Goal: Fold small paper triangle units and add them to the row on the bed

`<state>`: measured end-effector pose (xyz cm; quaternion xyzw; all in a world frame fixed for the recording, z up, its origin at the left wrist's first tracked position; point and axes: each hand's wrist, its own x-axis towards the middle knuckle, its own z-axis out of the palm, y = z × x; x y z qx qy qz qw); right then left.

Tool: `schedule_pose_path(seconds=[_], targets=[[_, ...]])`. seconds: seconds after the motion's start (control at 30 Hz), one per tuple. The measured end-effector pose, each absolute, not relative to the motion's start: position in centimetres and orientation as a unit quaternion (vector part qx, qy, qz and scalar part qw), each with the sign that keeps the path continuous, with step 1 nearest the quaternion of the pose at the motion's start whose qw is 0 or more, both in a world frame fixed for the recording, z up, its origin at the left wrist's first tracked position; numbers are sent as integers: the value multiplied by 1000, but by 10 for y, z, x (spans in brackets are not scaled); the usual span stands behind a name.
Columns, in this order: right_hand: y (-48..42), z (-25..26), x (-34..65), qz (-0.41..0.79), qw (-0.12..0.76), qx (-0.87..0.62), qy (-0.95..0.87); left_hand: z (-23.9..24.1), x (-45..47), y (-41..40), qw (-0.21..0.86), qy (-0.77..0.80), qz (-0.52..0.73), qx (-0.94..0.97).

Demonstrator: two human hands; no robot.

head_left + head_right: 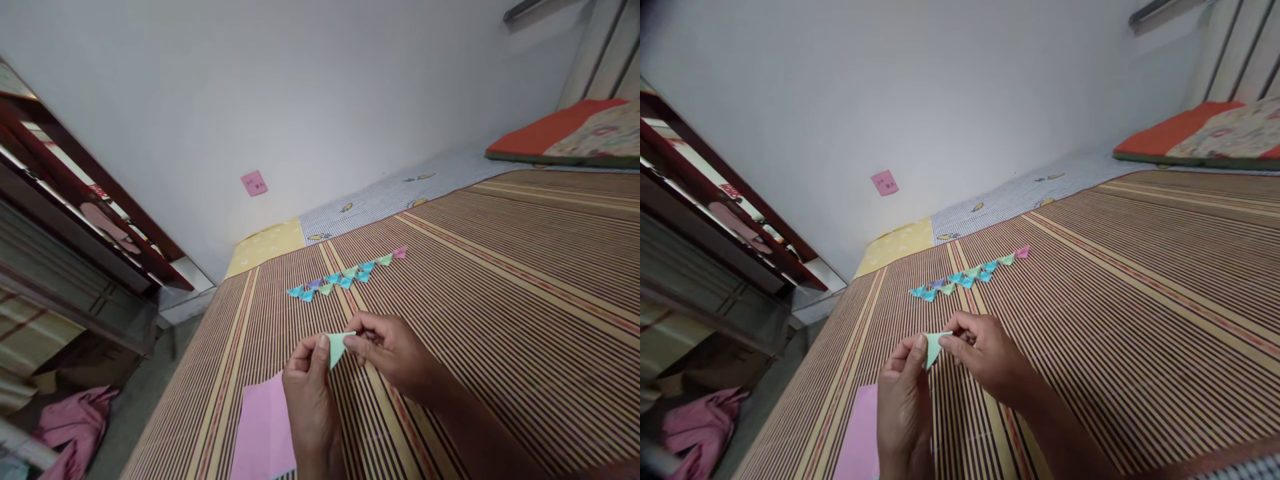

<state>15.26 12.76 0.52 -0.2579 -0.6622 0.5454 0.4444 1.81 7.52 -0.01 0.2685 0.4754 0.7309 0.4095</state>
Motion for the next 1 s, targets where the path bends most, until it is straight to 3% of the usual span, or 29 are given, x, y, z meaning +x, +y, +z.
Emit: schedule_pose_path(seconds=[0.47, 0.8, 1.0], targets=[[130, 10, 164, 545, 453, -285, -645, 5, 14, 68, 434, 521, 623, 390], [130, 9, 161, 551, 450, -275, -647, 5, 18, 69, 453, 502, 633, 378], [129, 7, 159, 589, 378, -246, -670, 2, 18, 70, 408, 507, 664, 369]])
